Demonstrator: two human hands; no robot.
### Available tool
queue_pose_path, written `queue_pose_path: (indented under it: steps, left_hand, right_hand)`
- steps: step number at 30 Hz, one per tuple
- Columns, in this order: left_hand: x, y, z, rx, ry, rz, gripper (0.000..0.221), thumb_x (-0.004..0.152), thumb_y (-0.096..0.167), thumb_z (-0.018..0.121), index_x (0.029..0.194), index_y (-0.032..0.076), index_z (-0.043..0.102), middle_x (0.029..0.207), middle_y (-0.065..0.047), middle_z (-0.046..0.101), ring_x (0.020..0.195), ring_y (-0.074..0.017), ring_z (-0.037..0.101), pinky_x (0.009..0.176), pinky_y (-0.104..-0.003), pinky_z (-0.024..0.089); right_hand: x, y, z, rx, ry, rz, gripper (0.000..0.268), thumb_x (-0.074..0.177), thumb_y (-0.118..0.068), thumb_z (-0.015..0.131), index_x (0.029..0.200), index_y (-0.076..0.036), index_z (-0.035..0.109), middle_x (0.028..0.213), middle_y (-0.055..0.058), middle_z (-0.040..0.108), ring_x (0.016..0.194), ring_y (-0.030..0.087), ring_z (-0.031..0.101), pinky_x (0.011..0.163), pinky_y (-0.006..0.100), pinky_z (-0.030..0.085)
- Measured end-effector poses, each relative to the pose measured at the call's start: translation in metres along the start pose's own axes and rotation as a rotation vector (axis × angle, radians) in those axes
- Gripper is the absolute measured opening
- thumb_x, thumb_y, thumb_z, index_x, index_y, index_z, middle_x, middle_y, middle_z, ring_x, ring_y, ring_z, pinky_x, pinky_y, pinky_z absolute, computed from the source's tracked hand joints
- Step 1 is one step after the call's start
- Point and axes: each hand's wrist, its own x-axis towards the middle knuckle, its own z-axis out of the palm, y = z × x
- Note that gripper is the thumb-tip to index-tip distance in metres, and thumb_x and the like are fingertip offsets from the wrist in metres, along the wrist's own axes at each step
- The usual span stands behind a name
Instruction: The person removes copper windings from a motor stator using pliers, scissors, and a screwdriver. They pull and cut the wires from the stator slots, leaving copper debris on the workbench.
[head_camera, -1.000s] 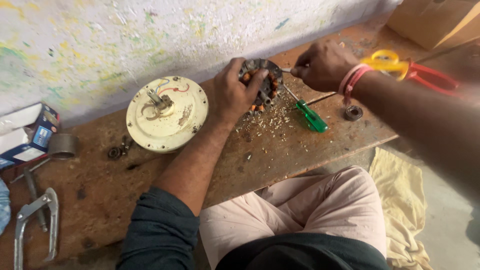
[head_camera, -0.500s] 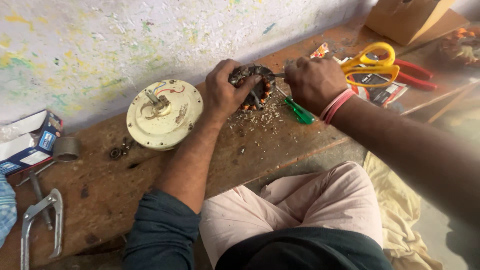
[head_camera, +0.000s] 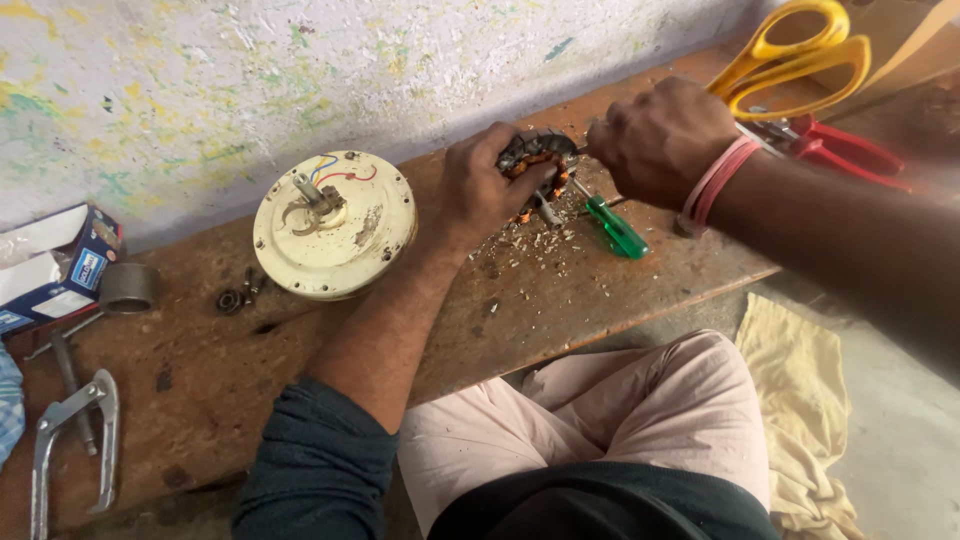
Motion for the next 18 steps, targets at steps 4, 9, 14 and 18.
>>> queue_pose_path:
  steps: [4,9,14,18]
  left_hand:
    - [0.000,-0.001,0.000,-0.018,0.013,0.012,0.033,0.087,0.023,0.088,0.102,0.001,0.070,0.085,-0.010,0.075,0.075,-0.0184,0.074,0.066,-0.032,0.061]
    - [0.001,0.010,-0.002,-0.003,-0.021,-0.012,0.027,0.087,0.021,0.087,0.102,0.005,0.071,0.089,-0.009,0.077,0.080,-0.0179,0.077,0.069,-0.031,0.063]
    - [0.001,0.021,-0.008,0.075,0.028,-0.040,0.035,0.085,0.020,0.087,0.108,0.003,0.067,0.091,-0.013,0.075,0.083,-0.0237,0.076,0.072,-0.037,0.062]
    - [0.003,0.025,-0.009,0.103,-0.046,-0.105,0.031,0.088,0.021,0.086,0.105,0.005,0.067,0.092,-0.011,0.077,0.083,-0.0242,0.077,0.072,-0.039,0.061]
  right_hand:
    - [0.010,0.013,0.034,0.348,0.215,0.092,0.037,0.103,-0.046,0.054,0.097,-0.017,0.078,0.081,0.009,0.074,0.065,0.027,0.068,0.056,0.045,0.053]
    - [0.022,0.015,0.072,0.929,0.215,0.115,0.030,0.094,-0.044,0.067,0.096,-0.017,0.079,0.074,0.010,0.076,0.062,0.024,0.070,0.063,0.044,0.056]
    - [0.006,-0.009,0.065,0.725,0.445,0.132,0.030,0.099,-0.038,0.066,0.092,-0.012,0.077,0.077,0.011,0.074,0.068,0.029,0.069,0.068,0.045,0.055]
    - [-0.005,-0.016,0.031,0.033,0.335,0.029,0.019,0.100,-0.023,0.057,0.090,-0.012,0.070,0.083,0.010,0.070,0.072,0.024,0.068,0.068,0.040,0.055]
